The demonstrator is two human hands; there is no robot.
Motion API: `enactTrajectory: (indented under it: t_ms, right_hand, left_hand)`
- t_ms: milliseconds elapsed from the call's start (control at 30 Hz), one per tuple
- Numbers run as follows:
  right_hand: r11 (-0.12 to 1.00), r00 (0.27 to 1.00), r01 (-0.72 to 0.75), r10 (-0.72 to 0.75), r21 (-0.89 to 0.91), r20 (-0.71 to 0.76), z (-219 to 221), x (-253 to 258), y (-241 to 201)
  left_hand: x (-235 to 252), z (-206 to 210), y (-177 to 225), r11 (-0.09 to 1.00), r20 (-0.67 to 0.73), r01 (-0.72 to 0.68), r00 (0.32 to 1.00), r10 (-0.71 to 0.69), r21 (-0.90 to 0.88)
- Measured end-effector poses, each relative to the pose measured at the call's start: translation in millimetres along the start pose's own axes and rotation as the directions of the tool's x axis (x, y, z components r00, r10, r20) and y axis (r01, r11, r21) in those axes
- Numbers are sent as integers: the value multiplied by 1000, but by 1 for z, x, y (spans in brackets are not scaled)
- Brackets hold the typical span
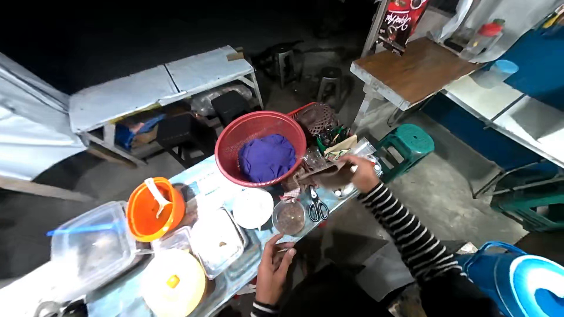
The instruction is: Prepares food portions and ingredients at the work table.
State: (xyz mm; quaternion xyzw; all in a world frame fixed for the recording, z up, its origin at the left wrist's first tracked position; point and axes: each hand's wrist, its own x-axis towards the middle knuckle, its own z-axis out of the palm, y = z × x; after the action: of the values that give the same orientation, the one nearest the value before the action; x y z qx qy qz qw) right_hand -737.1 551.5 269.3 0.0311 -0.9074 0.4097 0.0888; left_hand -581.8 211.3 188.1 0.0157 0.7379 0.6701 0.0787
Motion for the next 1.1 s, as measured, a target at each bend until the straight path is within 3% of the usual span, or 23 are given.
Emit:
enactTrajectory:
  t_ms: [133,267,400,567,700,767,900,1000,1100]
  right_hand:
    - [935,999,-6,-10,-356,-43,-59,73,45]
    - [777,985,142,-48,-614,168,-61,119,67]
    - [666,942,312,-124,-677,312,-43,142,97]
    - [648,959,248,-59,-720,278,-38,144,93]
    - [627,958,144,107,-765,267,-23,136,103]
    - [628,962,137,99,-766,253,-14,138,116]
    - [657,922,188,139,-730,362,-16,150,144]
    - [694,938,158,117,-703,326,-31,156,157]
    - [737,868,287,70,-612,491,-11,151,189]
  left_hand:
    - [-25,-16,-17,999,-122,42,992,-46,-33]
    - [-51,-25,-24,976,-204,210,954,-218,-57]
    - [-56,-45,-34,967,-225,229,942,-250,-113]
    - [-33,-62,-31,970,-204,238,948,-244,-52]
    - [-7,-50,-17,975,-74,199,979,-192,102]
    - [9,-37,-9,976,-9,150,989,-150,159]
    - [43,14,0,976,52,81,994,-93,203]
    - [78,74,15,974,178,17,982,-59,227]
    - [124,151,37,951,364,-104,931,-10,292]
